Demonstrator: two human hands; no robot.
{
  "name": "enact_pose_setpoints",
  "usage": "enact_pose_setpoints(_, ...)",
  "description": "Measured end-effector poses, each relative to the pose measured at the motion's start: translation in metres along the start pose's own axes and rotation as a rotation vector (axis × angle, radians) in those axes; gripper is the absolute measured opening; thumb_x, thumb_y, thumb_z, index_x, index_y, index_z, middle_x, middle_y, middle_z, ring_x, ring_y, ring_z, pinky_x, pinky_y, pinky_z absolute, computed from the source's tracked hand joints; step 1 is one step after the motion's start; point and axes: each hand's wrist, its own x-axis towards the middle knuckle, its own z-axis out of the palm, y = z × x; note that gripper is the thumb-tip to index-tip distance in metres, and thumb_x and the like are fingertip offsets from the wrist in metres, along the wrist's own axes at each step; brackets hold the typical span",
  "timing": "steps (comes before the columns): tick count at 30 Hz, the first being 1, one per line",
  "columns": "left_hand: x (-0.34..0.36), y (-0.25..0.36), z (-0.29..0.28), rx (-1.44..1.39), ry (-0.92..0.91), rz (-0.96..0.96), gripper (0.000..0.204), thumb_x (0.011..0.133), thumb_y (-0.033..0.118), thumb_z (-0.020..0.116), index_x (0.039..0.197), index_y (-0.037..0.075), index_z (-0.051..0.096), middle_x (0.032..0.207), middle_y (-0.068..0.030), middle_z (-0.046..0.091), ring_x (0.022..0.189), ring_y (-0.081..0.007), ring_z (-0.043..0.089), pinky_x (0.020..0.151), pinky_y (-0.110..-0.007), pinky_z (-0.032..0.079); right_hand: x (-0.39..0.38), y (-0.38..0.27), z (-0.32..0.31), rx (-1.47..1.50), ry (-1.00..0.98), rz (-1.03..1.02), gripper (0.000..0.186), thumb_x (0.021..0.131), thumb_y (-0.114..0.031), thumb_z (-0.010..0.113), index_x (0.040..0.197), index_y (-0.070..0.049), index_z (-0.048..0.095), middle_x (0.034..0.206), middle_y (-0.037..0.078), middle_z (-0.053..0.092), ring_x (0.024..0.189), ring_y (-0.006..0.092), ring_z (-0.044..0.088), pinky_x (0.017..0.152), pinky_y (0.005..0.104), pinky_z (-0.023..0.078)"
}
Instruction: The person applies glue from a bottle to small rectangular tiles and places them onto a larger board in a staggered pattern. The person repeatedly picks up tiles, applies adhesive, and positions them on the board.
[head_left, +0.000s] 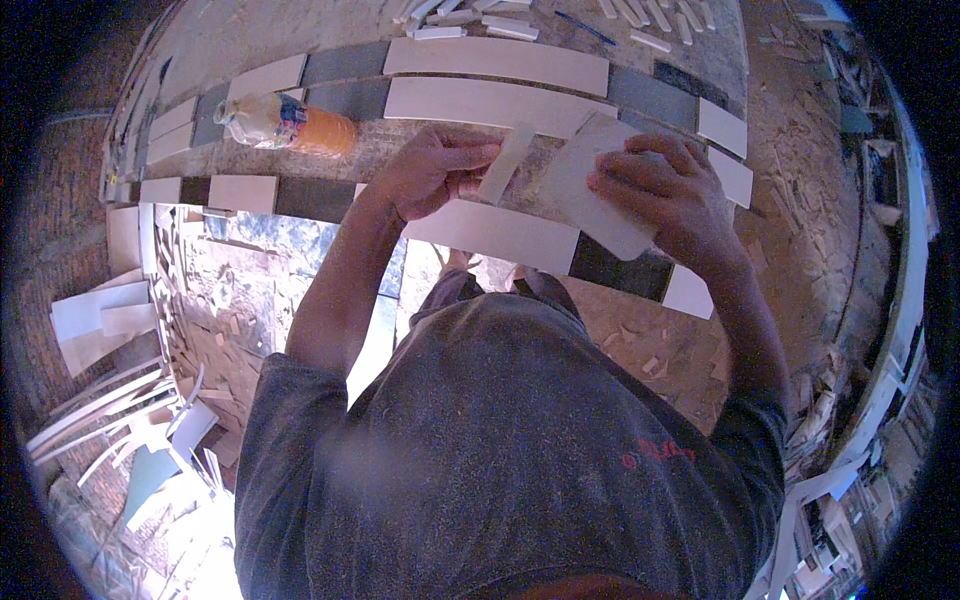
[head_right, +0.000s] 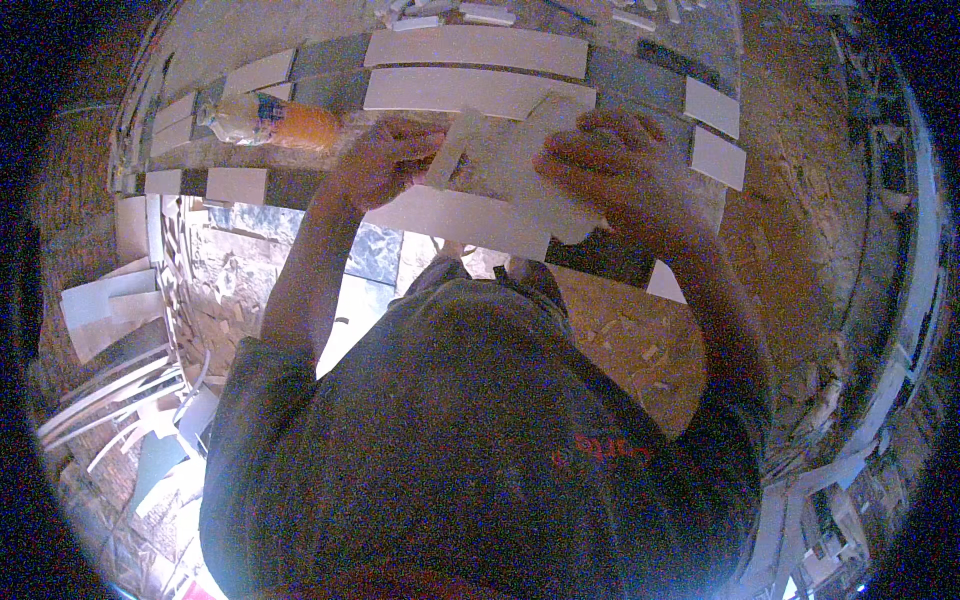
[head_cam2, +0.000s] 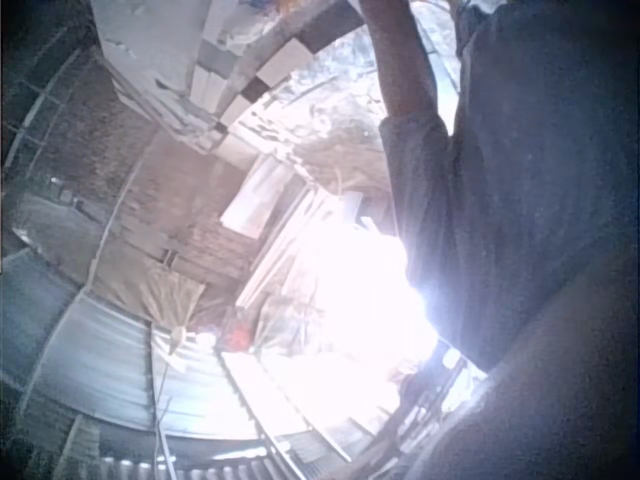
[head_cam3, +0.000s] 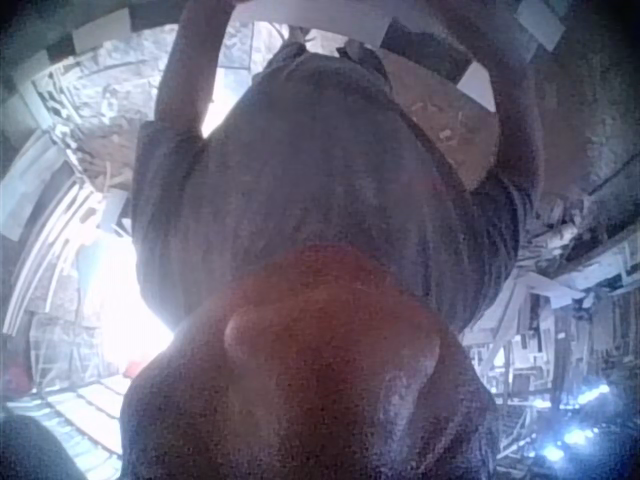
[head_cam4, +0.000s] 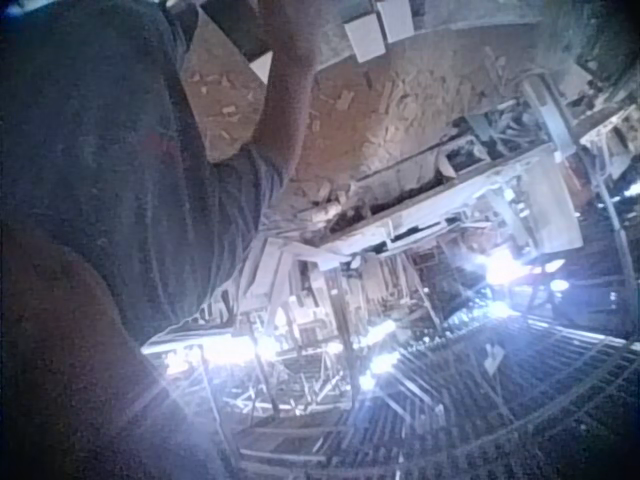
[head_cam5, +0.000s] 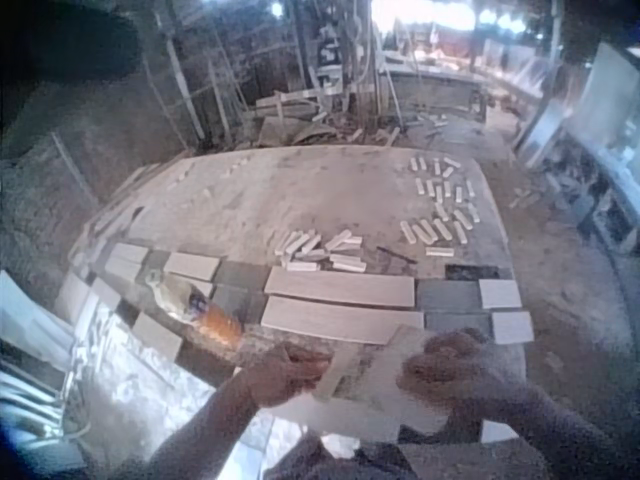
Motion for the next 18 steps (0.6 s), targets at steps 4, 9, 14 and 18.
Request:
enact_pose_setpoints(4, 0.0, 0.001, 0.002, -0.122, 0.029, -0.112, 0.04, 0.096, 0.019, 0.064, 0.127, -0.007, 0.061, 0.122, -0.0141, 0.068, 0.106, -0.0208, 0.068, 0.091, -0.032, 0.056, 0.0, -0.003, -0.003, 0.019, 0.066, -0.011, 0.053, 0.07, -0.023, 0.072, 0.122, -0.027, 0.069, 0.134, -0.005, 0.062, 0.122, 0.0256, 0.057, 0.099, 0.0451, 0.048)
enact_pose_setpoints(9, 0.006, -0.004, 0.0, -0.215, -0.033, -0.13, 0.036, 0.095, 0.013, 0.066, 0.124, -0.008, 0.063, 0.115, -0.0158, 0.07, 0.097, -0.0196, 0.071, 0.089, -0.032, 0.06, 0.018, -0.02, -0.003, 0.045, 0.035, -0.055, 0.052, 0.074, -0.025, 0.068, 0.126, -0.029, 0.067, 0.134, -0.005, 0.062, 0.124, 0.0253, 0.055, 0.1, 0.0438, 0.047)
enact_pose_setpoints(14, 0.006, 0.004, 0.008, -0.071, -0.023, -0.111, 0.035, 0.095, 0.015, 0.067, 0.123, -0.007, 0.064, 0.113, -0.0156, 0.071, 0.097, -0.0195, 0.071, 0.089, -0.032, 0.059, 0.021, -0.023, 0.005, 0.052, 0.014, -0.049, 0.052, 0.076, -0.025, 0.065, 0.128, -0.029, 0.066, 0.134, -0.006, 0.062, 0.125, 0.0253, 0.054, 0.101, 0.0449, 0.045)
enact_pose_setpoints(18, 0.009, -0.006, 0.004, -0.154, 0.004, -0.121, 0.036, 0.095, 0.016, 0.067, 0.123, -0.006, 0.064, 0.112, -0.0152, 0.072, 0.096, -0.0191, 0.071, 0.088, -0.032, 0.059, 0.021, -0.025, 0.006, 0.045, -0.039, -0.041, 0.051, 0.077, -0.025, 0.065, 0.128, -0.028, 0.066, 0.134, -0.006, 0.062, 0.124, 0.0253, 0.054, 0.1, 0.0451, 0.045)
